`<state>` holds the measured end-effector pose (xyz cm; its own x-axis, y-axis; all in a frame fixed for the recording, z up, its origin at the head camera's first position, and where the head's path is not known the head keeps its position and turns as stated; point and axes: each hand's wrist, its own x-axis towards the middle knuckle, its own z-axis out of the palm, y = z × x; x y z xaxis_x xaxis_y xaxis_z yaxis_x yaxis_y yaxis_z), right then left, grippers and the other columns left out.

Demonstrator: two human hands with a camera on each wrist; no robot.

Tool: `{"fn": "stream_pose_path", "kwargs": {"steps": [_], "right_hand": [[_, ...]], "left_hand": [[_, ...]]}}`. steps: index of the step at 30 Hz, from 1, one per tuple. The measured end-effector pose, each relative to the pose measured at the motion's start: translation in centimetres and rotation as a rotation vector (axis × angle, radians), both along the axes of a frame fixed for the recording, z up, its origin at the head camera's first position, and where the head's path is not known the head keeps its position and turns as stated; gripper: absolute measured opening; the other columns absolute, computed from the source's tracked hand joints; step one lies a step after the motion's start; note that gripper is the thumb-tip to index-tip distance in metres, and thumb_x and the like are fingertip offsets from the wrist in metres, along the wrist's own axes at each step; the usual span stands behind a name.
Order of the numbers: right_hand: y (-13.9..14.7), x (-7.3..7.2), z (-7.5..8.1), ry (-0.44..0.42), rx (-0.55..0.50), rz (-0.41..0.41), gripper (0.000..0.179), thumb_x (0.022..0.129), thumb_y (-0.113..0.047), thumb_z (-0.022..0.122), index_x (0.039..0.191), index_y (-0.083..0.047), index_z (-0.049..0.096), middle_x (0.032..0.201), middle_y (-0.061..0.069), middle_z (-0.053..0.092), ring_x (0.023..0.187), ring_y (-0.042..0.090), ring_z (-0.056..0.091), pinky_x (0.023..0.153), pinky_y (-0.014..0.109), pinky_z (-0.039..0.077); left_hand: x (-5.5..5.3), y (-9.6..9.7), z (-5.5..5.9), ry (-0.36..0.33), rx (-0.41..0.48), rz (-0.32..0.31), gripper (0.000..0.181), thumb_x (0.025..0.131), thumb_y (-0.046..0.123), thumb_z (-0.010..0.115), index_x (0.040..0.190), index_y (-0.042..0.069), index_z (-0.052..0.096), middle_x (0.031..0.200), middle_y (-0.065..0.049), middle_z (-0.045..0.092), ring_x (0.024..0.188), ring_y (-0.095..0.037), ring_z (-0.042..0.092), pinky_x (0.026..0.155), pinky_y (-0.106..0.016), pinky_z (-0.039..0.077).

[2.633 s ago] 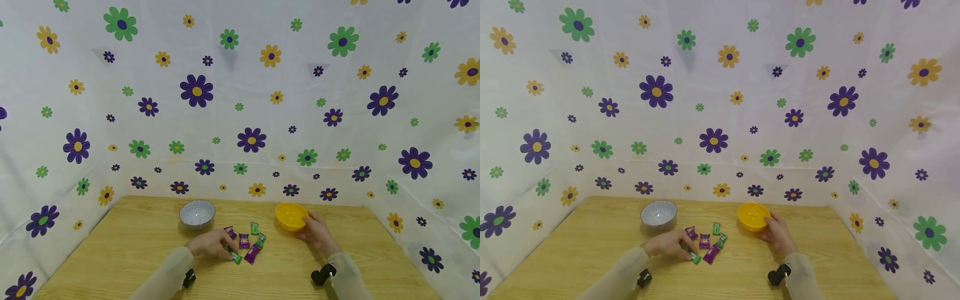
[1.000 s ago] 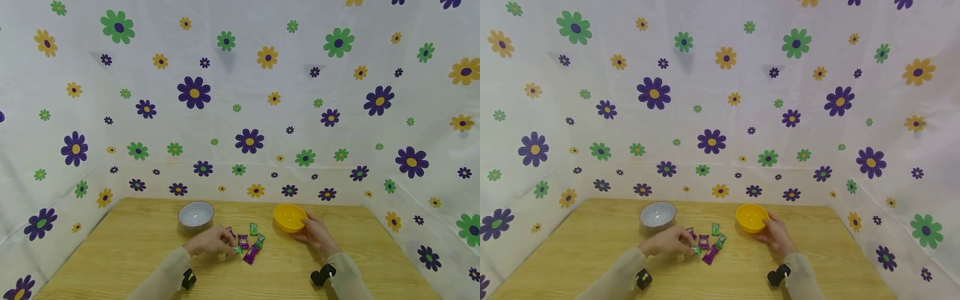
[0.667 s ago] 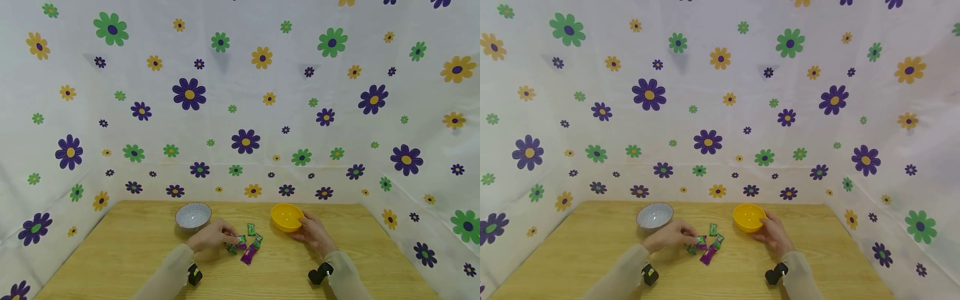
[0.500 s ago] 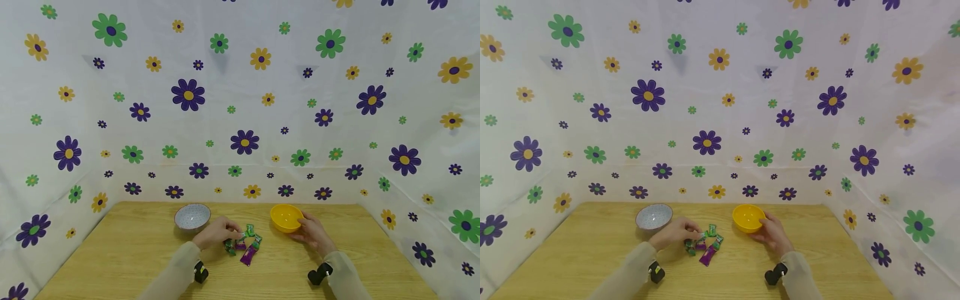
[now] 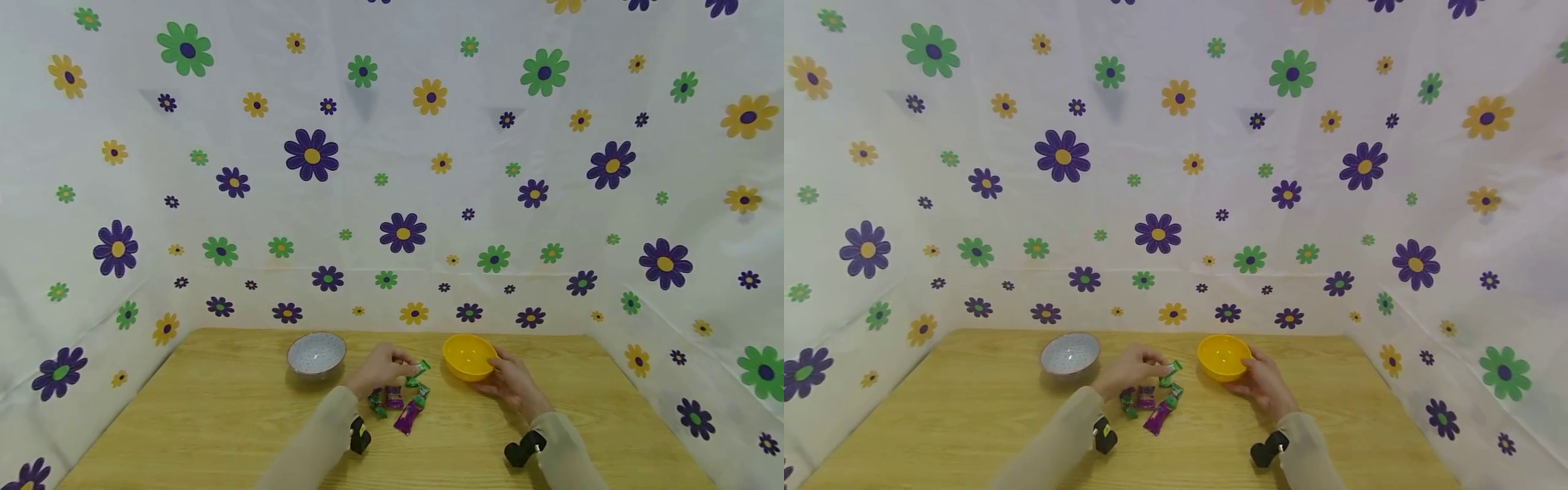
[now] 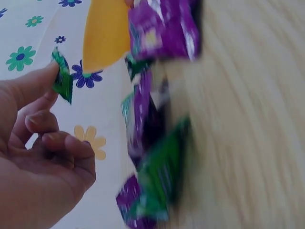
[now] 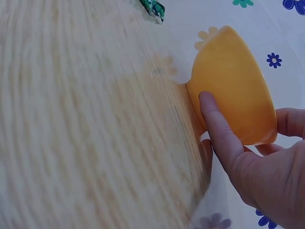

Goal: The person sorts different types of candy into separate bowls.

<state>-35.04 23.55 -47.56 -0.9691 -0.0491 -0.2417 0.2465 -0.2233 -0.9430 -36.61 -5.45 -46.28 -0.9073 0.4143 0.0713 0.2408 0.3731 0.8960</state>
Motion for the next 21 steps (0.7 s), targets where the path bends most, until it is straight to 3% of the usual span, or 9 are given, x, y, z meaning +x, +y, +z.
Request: {"fn": "stream_pose_path", "kwargs": {"steps": [6,9,16,21], "right_hand": [[-0.1,0.2,0.0,-0.010,0.004,0.006,0.057,0.104,-0.008,0.035,0.157,-0.007,0.014,0.160,0.025,0.019,0.141,0.045,0.031,0.097,0.057,0.046],[0.0,0.2,0.0,-0.013,0.006,0.001,0.056,0.105,-0.008,0.035,0.157,-0.007,0.014,0.160,0.024,0.018,0.141,0.045,0.031,0.098,0.057,0.046],[-0.1,0.0,0.2,-0.019,-0.005,0.004,0.058,0.104,-0.009,0.036,0.157,-0.009,0.014,0.161,0.023,0.016,0.143,0.045,0.029,0.098,0.056,0.046],[-0.1,-0.1,0.1,-0.034,-0.010,-0.004,0.058,0.104,-0.009,0.037,0.158,-0.009,0.014,0.161,0.023,0.016,0.142,0.045,0.030,0.097,0.055,0.048]], "left_hand": [[0.2,2.4,0.0,0.019,0.056,0.133,0.012,0.089,0.021,0.073,0.091,0.010,0.077,0.065,0.005,0.042,0.059,-0.012,0.034,0.050,-0.023,0.028],[0.1,3.7,0.0,0.019,0.096,0.150,0.011,0.089,0.021,0.073,0.090,0.010,0.076,0.060,0.005,0.038,0.054,-0.012,0.031,0.048,-0.023,0.027],[-0.1,5.7,-0.1,0.005,0.122,0.176,0.014,0.090,0.024,0.072,0.091,0.010,0.075,0.067,0.004,0.049,0.062,-0.013,0.038,0.054,-0.024,0.032],[0.0,7.1,0.0,-0.060,0.152,0.224,0.013,0.089,0.023,0.072,0.089,0.010,0.074,0.077,0.002,0.052,0.072,-0.015,0.042,0.061,-0.028,0.033]]}}
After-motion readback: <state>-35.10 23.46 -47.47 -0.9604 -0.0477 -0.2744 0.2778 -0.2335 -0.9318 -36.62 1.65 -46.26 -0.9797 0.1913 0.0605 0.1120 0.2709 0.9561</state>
